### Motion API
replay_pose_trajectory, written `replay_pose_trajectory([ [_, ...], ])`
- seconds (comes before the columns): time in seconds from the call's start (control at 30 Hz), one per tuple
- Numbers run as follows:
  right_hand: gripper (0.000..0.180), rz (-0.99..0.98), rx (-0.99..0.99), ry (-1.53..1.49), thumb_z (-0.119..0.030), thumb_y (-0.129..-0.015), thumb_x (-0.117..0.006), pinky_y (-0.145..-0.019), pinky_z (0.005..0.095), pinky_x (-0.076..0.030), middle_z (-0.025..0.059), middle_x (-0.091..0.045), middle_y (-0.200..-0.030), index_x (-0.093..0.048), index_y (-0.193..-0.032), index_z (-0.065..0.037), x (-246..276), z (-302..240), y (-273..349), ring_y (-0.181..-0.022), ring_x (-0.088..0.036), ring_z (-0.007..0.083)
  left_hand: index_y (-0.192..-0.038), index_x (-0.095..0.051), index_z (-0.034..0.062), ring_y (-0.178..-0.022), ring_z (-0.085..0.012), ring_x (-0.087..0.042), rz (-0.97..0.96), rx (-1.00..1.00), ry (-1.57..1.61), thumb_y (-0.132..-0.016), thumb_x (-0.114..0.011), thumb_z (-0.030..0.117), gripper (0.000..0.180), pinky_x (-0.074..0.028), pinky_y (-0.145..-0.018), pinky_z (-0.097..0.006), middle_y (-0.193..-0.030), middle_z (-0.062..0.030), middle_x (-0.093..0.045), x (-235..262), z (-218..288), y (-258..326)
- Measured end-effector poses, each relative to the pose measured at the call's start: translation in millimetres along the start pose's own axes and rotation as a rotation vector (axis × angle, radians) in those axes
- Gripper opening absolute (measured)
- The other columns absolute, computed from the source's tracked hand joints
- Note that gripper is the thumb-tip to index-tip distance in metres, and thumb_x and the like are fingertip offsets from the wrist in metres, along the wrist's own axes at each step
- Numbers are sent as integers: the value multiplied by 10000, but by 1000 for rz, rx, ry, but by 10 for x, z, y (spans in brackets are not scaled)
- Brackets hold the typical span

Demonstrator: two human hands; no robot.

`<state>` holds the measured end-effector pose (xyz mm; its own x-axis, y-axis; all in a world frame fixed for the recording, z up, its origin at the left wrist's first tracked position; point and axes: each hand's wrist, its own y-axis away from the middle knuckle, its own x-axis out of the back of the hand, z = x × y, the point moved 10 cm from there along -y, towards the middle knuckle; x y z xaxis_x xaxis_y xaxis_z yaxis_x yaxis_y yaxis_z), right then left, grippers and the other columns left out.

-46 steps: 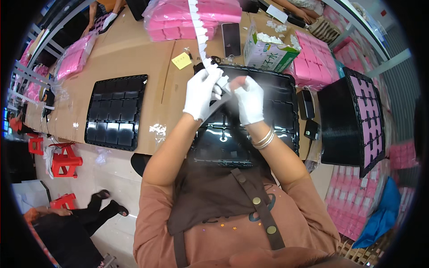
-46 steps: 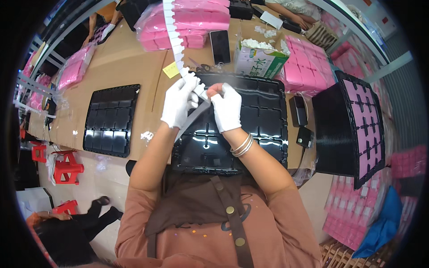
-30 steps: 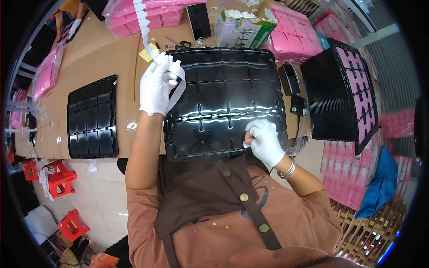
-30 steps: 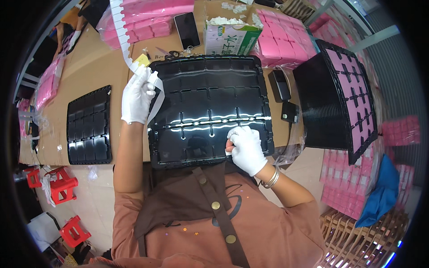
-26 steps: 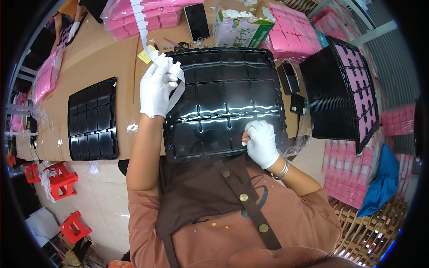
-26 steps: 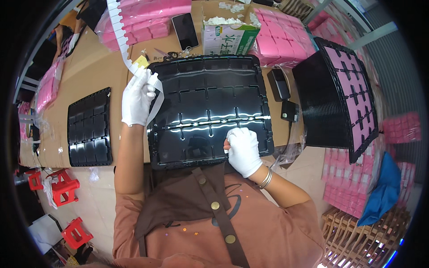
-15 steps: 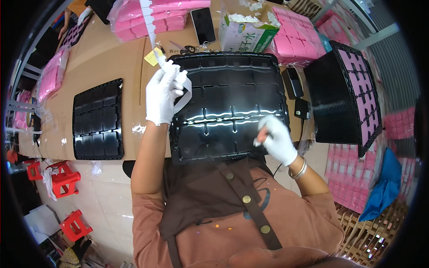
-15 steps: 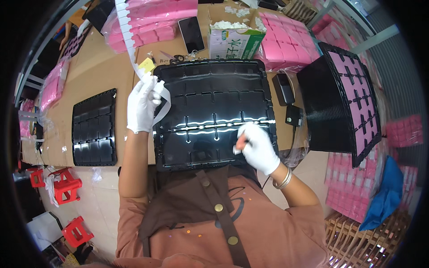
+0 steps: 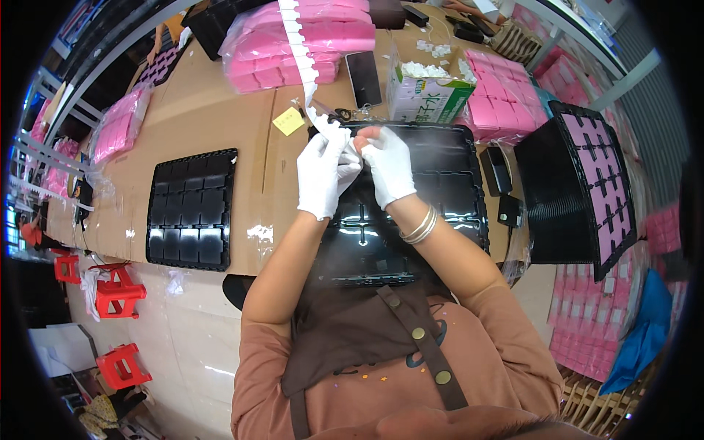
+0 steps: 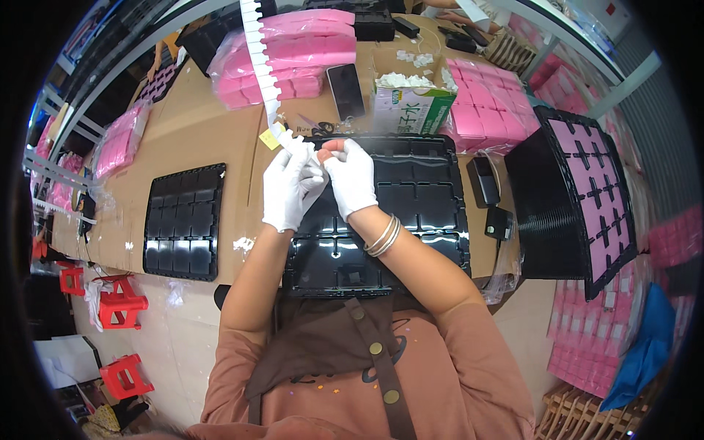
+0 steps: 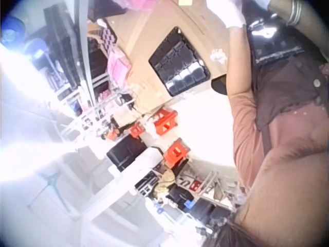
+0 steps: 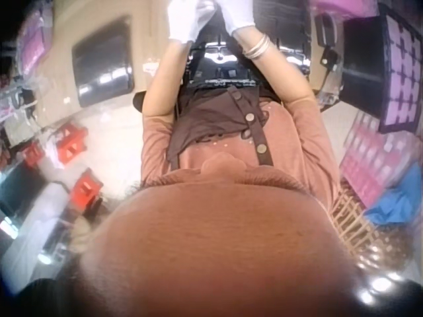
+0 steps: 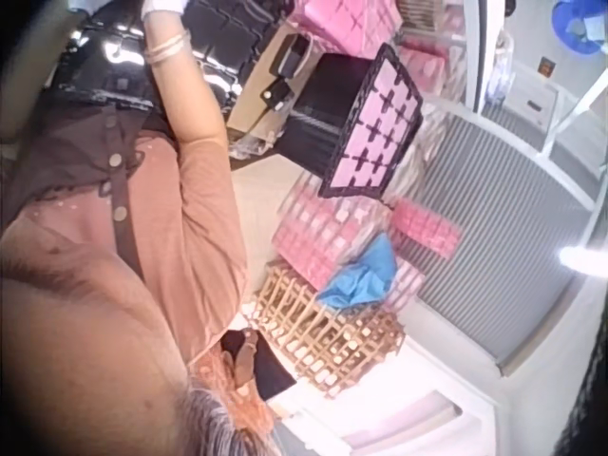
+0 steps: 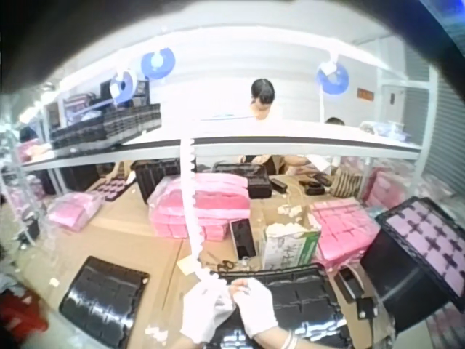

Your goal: Assembling plastic trays by placing pink foam inserts into black tray slots and organizing them for packaging.

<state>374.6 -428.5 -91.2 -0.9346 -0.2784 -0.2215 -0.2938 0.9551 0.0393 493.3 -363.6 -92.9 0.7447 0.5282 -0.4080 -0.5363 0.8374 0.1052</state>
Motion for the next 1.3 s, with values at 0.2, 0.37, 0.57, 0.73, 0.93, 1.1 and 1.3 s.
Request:
replay_pose_trajectory([
  [0.2, 103, -34, 281, 129, -90, -806, -654, -682, 270, -450, 46, -644, -834, -631, -844, 3, 48, -240, -25, -749, -568, 115, -1073, -551, 7, -637, -66, -533, -83, 131, 231, -959, -552, 211, 234, -422, -530, -172, -808, -29, -572, -165, -53, 4],
  [0.37, 102, -19, 356, 230, -120, -798, -632, -703, 276, -461, 65, -612, -862, -618, -798, -19, 636, -910, 403, -730, -575, 137, -1112, -527, 45, -659, -73, -528, -161, 100, 467, -942, -580, 215, 246, -386, -513, -165, -892, -32, -570, 157, -58, -252],
  [0.57, 49, -57, 281, 948, -24, -673, -657, -756, 331, -462, 67, -618, -886, -617, -689, -46, 2084, -603, 947, -853, -565, 222, -1255, -530, 39, -697, -57, -528, 118, 9, 82, -940, -594, 241, 380, -390, -559, -184, -972, 6, -605, 771, 201, -122],
  [0.73, 103, -124, 302, 1215, -54, -602, -716, -763, 364, -450, 65, -624, -867, -628, -655, -63, 2124, -372, 1266, -868, -562, 260, -1215, -556, 43, -691, -58, -536, 84, 35, 118, -936, -599, 242, 345, -398, -544, -177, -962, 4, -606, 625, 82, -113],
  [0.93, 128, -32, 455, 1335, -15, -580, -688, -630, 392, -433, 57, -585, -735, -586, -633, -71, 1977, -380, 1323, -748, -548, 272, -1214, -536, 60, -701, -33, -540, 33, 75, 76, -959, -563, 227, 306, -428, -526, -155, -925, 18, -583, 530, -5, -99],
  [1.1, 135, -103, 356, 1347, 18, -581, -652, -673, 388, -427, 68, -556, -712, -566, -640, -68, 2014, -294, 1240, -777, -540, 283, -1145, -587, 21, -647, -44, -521, 108, 31, 40, -942, -584, 265, 318, -382, -507, -168, -833, 8, -571, 529, 50, -84],
  [1.3, 111, -255, 145, 784, 20, -676, -605, -697, 294, -442, 43, -547, -744, -558, -762, -31, 2242, -543, 1134, -714, -558, 171, -1154, -597, 35, -575, -15, -436, 115, -12, -246, -955, -554, 291, 328, -284, -467, -167, -734, 42, -522, 828, 252, -116],
])
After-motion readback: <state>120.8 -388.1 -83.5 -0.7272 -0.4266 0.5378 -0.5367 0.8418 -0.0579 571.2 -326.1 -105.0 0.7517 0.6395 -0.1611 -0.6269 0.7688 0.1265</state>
